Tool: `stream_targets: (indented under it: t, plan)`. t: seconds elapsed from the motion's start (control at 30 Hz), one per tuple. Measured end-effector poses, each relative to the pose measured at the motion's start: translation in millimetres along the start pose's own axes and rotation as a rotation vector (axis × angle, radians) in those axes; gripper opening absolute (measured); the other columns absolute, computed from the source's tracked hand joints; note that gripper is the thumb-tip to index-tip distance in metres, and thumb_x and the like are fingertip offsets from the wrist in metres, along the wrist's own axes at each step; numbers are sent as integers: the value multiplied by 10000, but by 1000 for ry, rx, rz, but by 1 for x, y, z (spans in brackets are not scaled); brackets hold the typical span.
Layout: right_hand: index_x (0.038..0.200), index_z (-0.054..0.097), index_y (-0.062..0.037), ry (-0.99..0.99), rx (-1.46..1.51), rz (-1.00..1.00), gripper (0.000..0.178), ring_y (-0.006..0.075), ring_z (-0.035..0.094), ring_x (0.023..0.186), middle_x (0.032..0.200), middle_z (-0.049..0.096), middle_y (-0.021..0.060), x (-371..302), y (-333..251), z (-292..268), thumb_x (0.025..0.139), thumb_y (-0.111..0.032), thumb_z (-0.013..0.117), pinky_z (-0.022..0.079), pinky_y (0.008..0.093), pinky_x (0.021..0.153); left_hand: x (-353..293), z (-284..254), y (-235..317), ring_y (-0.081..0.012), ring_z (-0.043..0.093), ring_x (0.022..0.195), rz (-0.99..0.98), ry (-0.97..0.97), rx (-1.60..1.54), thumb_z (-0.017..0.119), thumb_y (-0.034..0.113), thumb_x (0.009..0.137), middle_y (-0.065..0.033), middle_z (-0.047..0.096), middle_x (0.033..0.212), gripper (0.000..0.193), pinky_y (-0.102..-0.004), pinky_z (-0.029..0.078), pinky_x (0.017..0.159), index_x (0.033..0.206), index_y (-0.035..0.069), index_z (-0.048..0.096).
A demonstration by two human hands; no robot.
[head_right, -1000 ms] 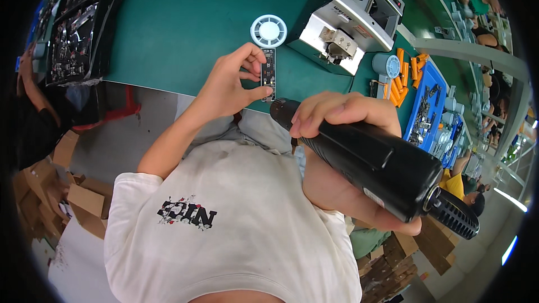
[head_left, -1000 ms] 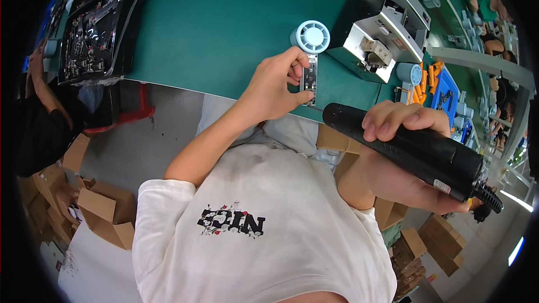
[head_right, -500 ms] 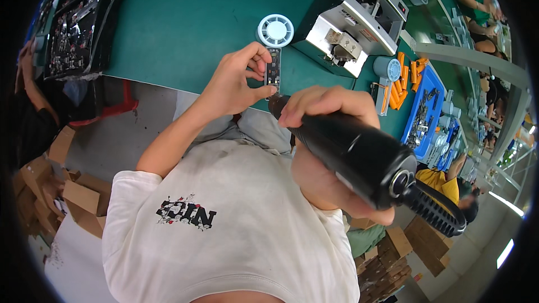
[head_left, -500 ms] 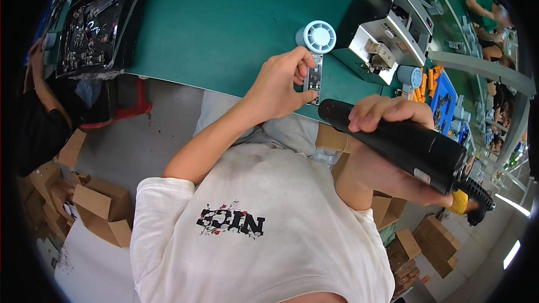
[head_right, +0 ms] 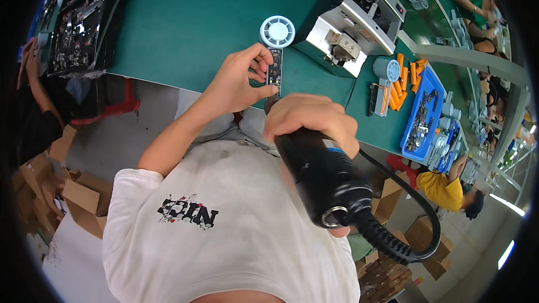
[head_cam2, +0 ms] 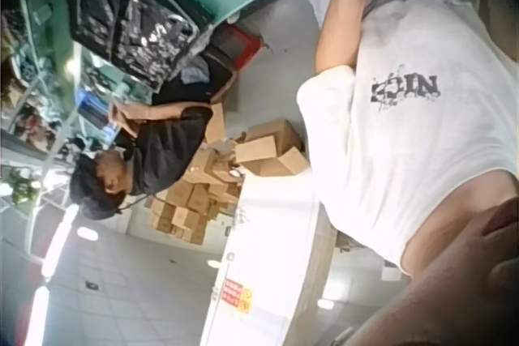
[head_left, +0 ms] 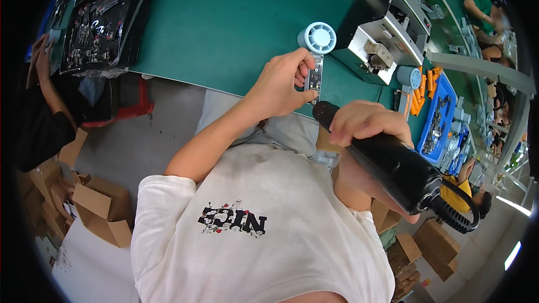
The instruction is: Using an electric screwdriver to attach white fan housings onto circuit boards on an assembly line.
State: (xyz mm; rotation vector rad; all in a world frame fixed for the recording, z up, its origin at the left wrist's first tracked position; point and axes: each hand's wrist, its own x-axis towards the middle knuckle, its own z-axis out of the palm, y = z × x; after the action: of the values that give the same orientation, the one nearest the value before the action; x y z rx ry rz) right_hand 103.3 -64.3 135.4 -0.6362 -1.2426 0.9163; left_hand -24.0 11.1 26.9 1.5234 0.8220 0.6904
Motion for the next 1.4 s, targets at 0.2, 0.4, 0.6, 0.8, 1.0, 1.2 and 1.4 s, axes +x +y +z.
stream_targets:
  t: [0.2,0.4,0.6,0.8,1.0,1.2,1.4]
  plan:
    - [985,559,19,71,-32,30,1071,211,540,511,664,550,95,36,-48,-32,681,-984,340,445,338,498,-6,0,-8,-133,590,807,88,-8,-25,822,43,739,-40,566,855,463,-277,554,725,1101,46,534]
    - [856,598,34,417,-208,-90,1141,230,560,544,631,549,137,90,-49,-94,659,-1015,196,472,325,478,-10,10,-6,-140,612,766,61,103,11,862,126,725,-64,597,833,648,-265,546,707,1231,15,472]
    - [793,565,20,531,-225,-44,1088,230,545,476,596,549,139,101,-19,-91,736,-961,97,460,315,427,-10,13,-9,-153,618,711,75,186,55,865,132,707,-66,594,780,647,-273,559,668,1222,20,490]
    - [908,570,76,288,64,-41,1170,246,587,557,720,594,167,66,-27,-83,622,-1026,298,505,340,496,-9,12,-6,-127,612,738,53,156,36,848,71,722,-46,592,783,632,-248,554,673,1237,26,485]
    - [949,523,75,308,68,-2,1168,294,569,589,713,568,186,17,-35,-48,601,-1026,348,486,394,569,-6,15,-8,-144,619,650,105,153,-13,843,85,728,-51,602,716,601,-266,557,643,1218,42,498]
    - [930,515,84,324,69,34,1194,291,573,592,707,575,185,5,-28,-33,580,-1041,320,500,390,583,-6,12,-9,-118,637,666,108,106,11,822,41,754,-48,626,707,607,-262,567,653,1248,38,470]
    - [942,511,84,286,68,12,1190,286,584,609,722,586,187,4,-20,-29,574,-1037,352,505,385,601,-8,11,-12,-118,640,661,123,114,21,822,46,755,-47,630,706,608,-257,564,638,1249,42,468]
